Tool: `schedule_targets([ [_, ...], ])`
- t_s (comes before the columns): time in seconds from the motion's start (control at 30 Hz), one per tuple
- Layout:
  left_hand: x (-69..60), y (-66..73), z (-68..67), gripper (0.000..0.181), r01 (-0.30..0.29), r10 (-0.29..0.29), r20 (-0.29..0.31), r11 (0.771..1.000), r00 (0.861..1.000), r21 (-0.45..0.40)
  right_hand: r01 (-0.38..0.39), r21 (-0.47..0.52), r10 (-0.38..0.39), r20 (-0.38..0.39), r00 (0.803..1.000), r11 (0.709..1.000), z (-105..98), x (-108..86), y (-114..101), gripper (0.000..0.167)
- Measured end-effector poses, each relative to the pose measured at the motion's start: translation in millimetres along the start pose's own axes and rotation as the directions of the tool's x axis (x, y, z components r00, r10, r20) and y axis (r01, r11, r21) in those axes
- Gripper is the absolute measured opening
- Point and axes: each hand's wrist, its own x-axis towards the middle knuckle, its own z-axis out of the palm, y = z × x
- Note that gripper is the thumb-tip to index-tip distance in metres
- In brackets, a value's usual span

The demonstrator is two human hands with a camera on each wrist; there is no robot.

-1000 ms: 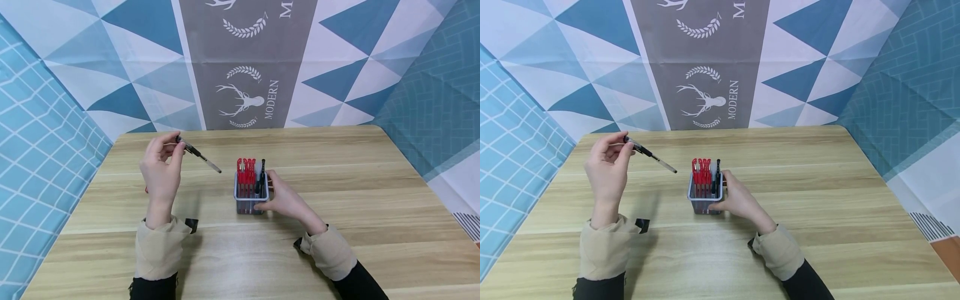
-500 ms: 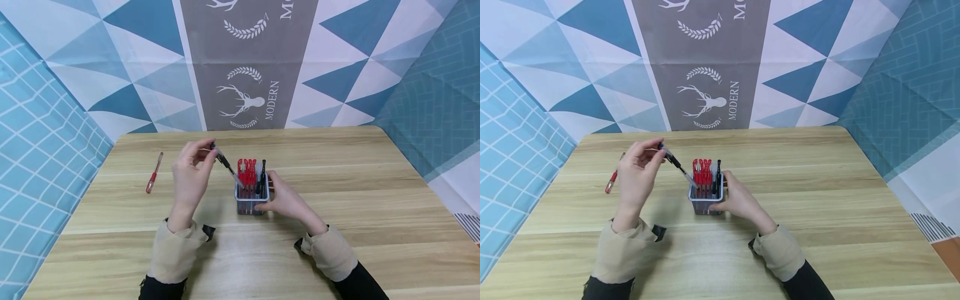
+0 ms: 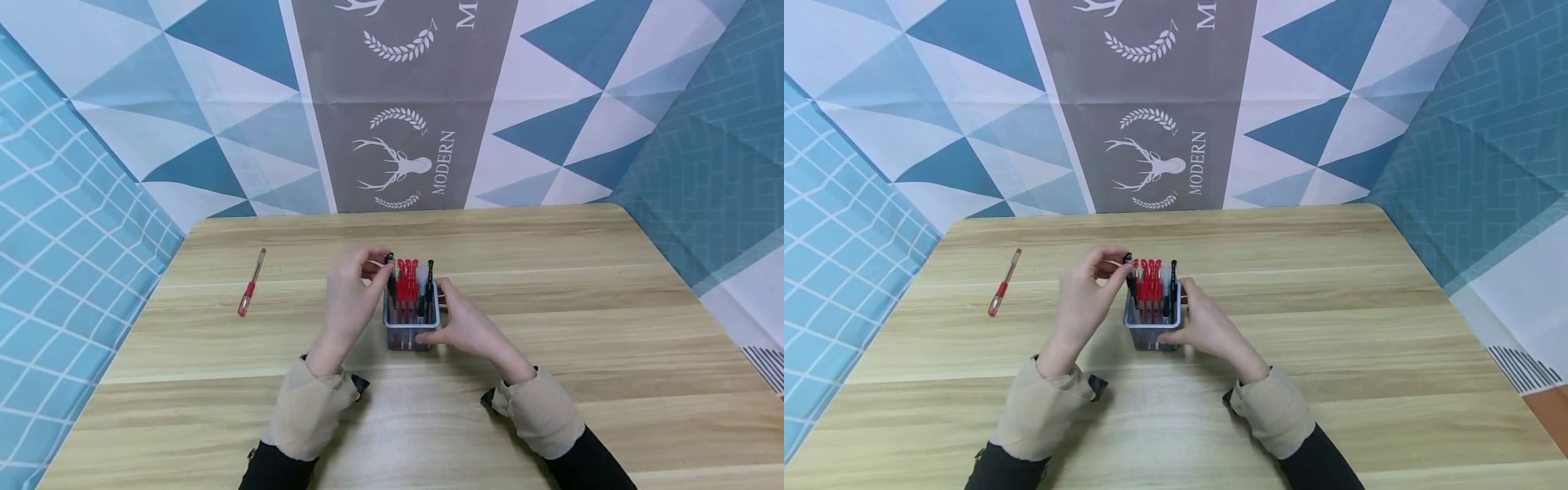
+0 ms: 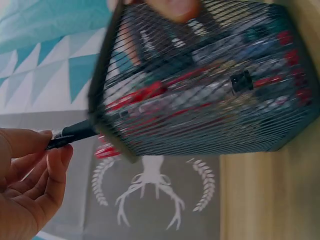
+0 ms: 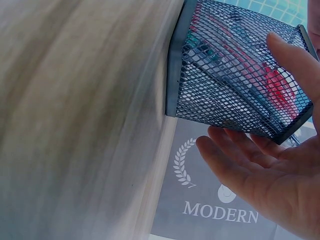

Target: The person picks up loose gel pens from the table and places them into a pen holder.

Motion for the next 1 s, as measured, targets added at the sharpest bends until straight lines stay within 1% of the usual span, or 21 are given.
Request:
schedule_targets([
  [0.13,-2.2,-2.1,6.2,0.019,0.025,-0.027,0.049,0.999,0.998,0.045,0.014,-0.005,-0.014,-0.002,1.0,1.0,-0.2,-0.6,-0.9,0.083],
  [0.23,-3.1,-2.4,8.6,0.018,0.038,-0.044,0.066,0.996,0.997,0.082,0.014,-0.004,-0.014,-0.003,1.0,1.0,-0.6,-0.7,-1.5,0.083],
  [0.33,-3.7,-2.8,10.6,0.017,0.031,-0.04,0.079,0.993,0.996,0.116,0.009,-0.009,-0.009,-0.002,1.0,1.0,-0.8,-0.5,-1.4,0.083],
  [0.47,-5.1,-3.0,14.2,0.017,0.001,-0.014,0.083,0.989,0.996,0.15,0.01,-0.012,-0.01,-0.001,1.0,1.0,-1.3,-0.7,-1.5,0.083],
  [0.53,-5.9,-2.8,16.0,0.017,0.0,-0.014,0.081,0.984,0.997,0.176,0.015,-0.015,-0.015,-0.001,1.0,1.0,-1.3,-1.0,-1.7,0.082],
  [0.63,-6.2,-2.5,17.7,0.017,0.017,-0.034,0.073,0.975,0.997,0.22,0.016,-0.011,-0.016,0.0,1.0,1.0,-0.9,-0.7,-1.8,0.082],
  [0.73,-5.8,-2.6,18.3,0.018,0.035,-0.056,0.079,0.967,0.995,0.253,0.017,-0.003,-0.017,0.003,1.0,1.0,-1.4,-0.6,-2.4,0.081],
  [0.87,-5.6,-2.5,18.4,0.021,0.039,-0.069,0.102,0.962,0.992,0.269,0.012,0.008,-0.012,0.008,1.0,1.0,-1.7,-0.7,-2.9,0.081],
  [1.0,-5.8,-2.8,17.6,0.032,0.044,-0.075,0.115,0.966,0.99,0.254,0.001,0.0,-0.001,0.012,1.0,1.0,-1.0,-0.4,-1.9,0.081],
])
